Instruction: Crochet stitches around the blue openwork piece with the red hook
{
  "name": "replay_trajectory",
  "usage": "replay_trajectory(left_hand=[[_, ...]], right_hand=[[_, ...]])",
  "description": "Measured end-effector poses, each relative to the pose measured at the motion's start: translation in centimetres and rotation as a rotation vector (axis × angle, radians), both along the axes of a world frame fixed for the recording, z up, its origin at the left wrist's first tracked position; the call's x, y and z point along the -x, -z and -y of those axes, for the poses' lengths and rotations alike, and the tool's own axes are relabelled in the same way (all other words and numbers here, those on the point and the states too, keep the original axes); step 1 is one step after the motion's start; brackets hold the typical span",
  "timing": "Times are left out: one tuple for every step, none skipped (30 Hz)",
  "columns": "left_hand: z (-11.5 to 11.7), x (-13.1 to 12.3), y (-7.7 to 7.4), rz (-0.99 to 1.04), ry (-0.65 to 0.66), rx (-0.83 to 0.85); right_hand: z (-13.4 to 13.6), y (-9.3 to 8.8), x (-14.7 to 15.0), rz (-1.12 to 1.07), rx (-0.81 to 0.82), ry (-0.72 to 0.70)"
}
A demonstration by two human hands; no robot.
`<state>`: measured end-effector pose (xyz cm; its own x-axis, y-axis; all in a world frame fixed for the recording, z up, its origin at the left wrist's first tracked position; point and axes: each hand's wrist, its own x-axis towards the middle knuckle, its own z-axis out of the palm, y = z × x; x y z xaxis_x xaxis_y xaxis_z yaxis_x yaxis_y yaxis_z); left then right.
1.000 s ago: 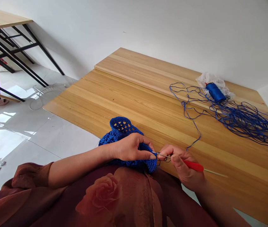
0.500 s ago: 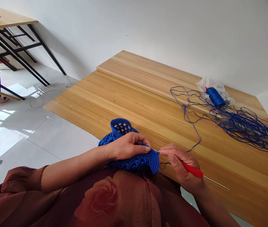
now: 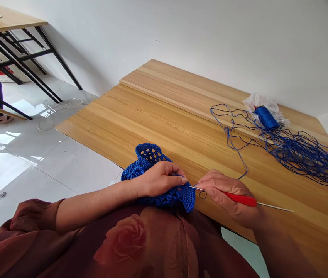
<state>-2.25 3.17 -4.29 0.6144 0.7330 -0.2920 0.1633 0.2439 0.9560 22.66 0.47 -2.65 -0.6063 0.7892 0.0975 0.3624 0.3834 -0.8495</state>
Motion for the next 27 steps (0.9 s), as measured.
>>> replay_trajectory(left_hand=[[0.0,0.0,-0.1,-0.015,-0.005,-0.027],[0.1,0.0,-0.1,-0.033,-0.012,-0.058],[0.1,0.0,-0.2,-0.051,-0.02,-0.089],[0.1,0.0,-0.2,-0.068,-0.027,-0.12],[0.2,0.0,-0.2,-0.083,-0.028,-0.15],[0.2,0.0,-0.2,-0.095,-0.024,-0.178],[0.3,0.0,-0.2,-0.103,-0.019,-0.205],[0.4,0.0,-0.2,-0.107,-0.013,-0.232],[0.6,0.0,-0.1,-0.109,-0.009,-0.26],[0.7,-0.1,-0.1,-0.113,-0.008,-0.288],[0.8,-0.1,-0.2,-0.117,-0.007,-0.314],[1.0,-0.2,-0.2,-0.121,-0.006,-0.338],[1.1,-0.3,-0.2,-0.125,-0.006,-0.358],[1.2,-0.3,-0.2,-0.131,-0.011,-0.375],[1.2,-0.3,-0.2,-0.14,-0.023,-0.387],[1.2,-0.4,-0.3,-0.148,-0.037,-0.392],[1.2,-0.4,-0.2,-0.156,-0.052,-0.39],[1.2,-0.5,-0.2,-0.16,-0.066,-0.383],[1.2,-0.5,-0.2,-0.158,-0.079,-0.373],[1.2,-0.5,-0.2,-0.152,-0.09,-0.363],[1.2,-0.5,-0.2,-0.143,-0.1,-0.354],[1.3,-0.6,-0.2,-0.131,-0.111,-0.347],[1.3,-0.6,-0.2,-0.118,-0.116,-0.341],[1.3,-0.6,-0.2,-0.1,-0.111,-0.334],[1.4,-0.6,-0.2,-0.077,-0.099,-0.325],[1.4,-0.6,-0.2,-0.058,-0.087,-0.32],[1.4,-0.7,-0.2,-0.048,-0.083,-0.315]], right_hand=[[-0.2,-0.3,0.0,0.035,0.006,-0.013],[-0.4,-0.6,0.0,0.066,0.009,-0.022],[-0.5,-0.9,0.0,0.092,0.007,-0.027],[-0.6,-1.1,0.1,0.118,-0.003,-0.033],[-0.7,-1.3,0.2,0.142,-0.018,-0.04],[-0.7,-1.5,0.3,0.167,-0.034,-0.049],[-0.8,-1.7,0.4,0.192,-0.051,-0.059],[-0.7,-1.8,0.5,0.219,-0.068,-0.068],[-0.7,-2.0,0.7,0.25,-0.085,-0.075],[-0.6,-2.1,0.9,0.29,-0.103,-0.08],[-0.4,-2.1,1.2,0.342,-0.124,-0.081],[-0.2,-2.2,1.5,0.401,-0.153,-0.071],[0.1,-2.2,1.9,0.457,-0.192,-0.048],[0.5,-2.1,2.2,0.502,-0.242,-0.012],[0.8,-2.0,2.5,0.527,-0.304,0.035],[1.2,-1.9,2.8,0.52,-0.37,0.079],[1.5,-1.8,2.9,0.5,-0.43,0.114],[1.8,-1.6,3.1,0.474,-0.48,0.139],[2.0,-1.4,3.2,0.45,-0.514,0.154],[2.2,-1.1,3.2,0.434,-0.528,0.168],[2.3,-0.9,3.3,0.426,-0.516,0.181],[2.4,-0.6,3.4,0.428,-0.473,0.193],[2.4,-0.4,3.5,0.429,-0.398,0.194],[2.4,-0.1,3.7,0.419,-0.307,0.179],[2.3,0.1,3.8,0.395,-0.23,0.16],[2.3,0.2,3.8,0.359,-0.193,0.148],[2.2,0.4,3.9,0.319,-0.207,0.15]])
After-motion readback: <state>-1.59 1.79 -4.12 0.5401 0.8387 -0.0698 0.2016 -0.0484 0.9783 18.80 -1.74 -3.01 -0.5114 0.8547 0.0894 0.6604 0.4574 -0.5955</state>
